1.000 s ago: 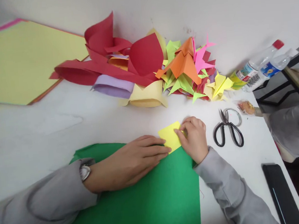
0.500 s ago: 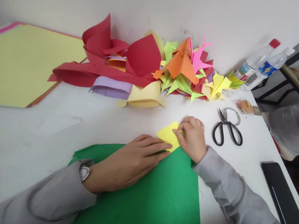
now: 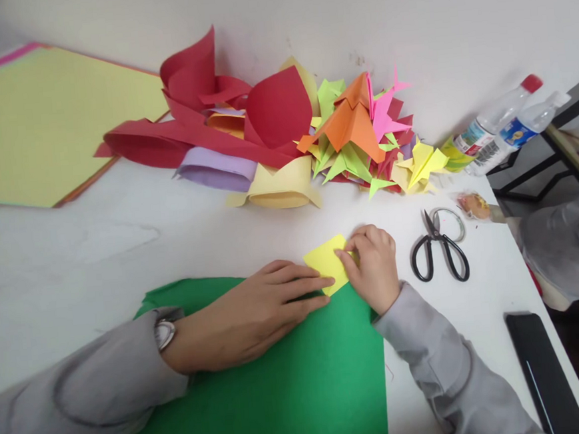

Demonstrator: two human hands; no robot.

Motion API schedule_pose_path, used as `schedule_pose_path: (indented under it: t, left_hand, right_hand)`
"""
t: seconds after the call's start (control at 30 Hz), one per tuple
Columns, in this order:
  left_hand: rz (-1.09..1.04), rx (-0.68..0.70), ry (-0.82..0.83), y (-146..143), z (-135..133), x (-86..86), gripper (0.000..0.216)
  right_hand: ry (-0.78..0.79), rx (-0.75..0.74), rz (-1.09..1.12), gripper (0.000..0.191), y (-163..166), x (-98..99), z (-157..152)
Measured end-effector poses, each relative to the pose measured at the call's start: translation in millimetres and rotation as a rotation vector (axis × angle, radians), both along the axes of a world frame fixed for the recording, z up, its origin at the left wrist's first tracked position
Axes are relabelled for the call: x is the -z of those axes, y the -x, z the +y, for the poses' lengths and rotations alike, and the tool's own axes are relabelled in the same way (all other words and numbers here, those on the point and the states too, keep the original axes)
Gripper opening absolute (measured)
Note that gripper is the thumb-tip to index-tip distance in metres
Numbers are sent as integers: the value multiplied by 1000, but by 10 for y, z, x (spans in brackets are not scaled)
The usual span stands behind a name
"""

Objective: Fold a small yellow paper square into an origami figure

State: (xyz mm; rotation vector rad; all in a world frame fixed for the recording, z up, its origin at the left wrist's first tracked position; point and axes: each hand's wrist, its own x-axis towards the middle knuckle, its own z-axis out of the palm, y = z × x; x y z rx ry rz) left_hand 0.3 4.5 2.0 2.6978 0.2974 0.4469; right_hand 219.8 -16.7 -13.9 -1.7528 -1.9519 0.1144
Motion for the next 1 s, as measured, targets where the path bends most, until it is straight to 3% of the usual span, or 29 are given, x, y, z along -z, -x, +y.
schedule_pose_path:
  t: [0.33,0.7,1.0]
  left_hand:
    - [19,-2,66,8,16,11,47]
    - [68,-50,-115,-42,-55,-3,31]
    - [73,-46,-116,-36,-51,-7,32]
  right_hand:
    - [5,9,-3,14,16,-27,0]
    - [10,-3,55,15,-20,-15,17]
    - [58,-97,179,11,-141,-58,79]
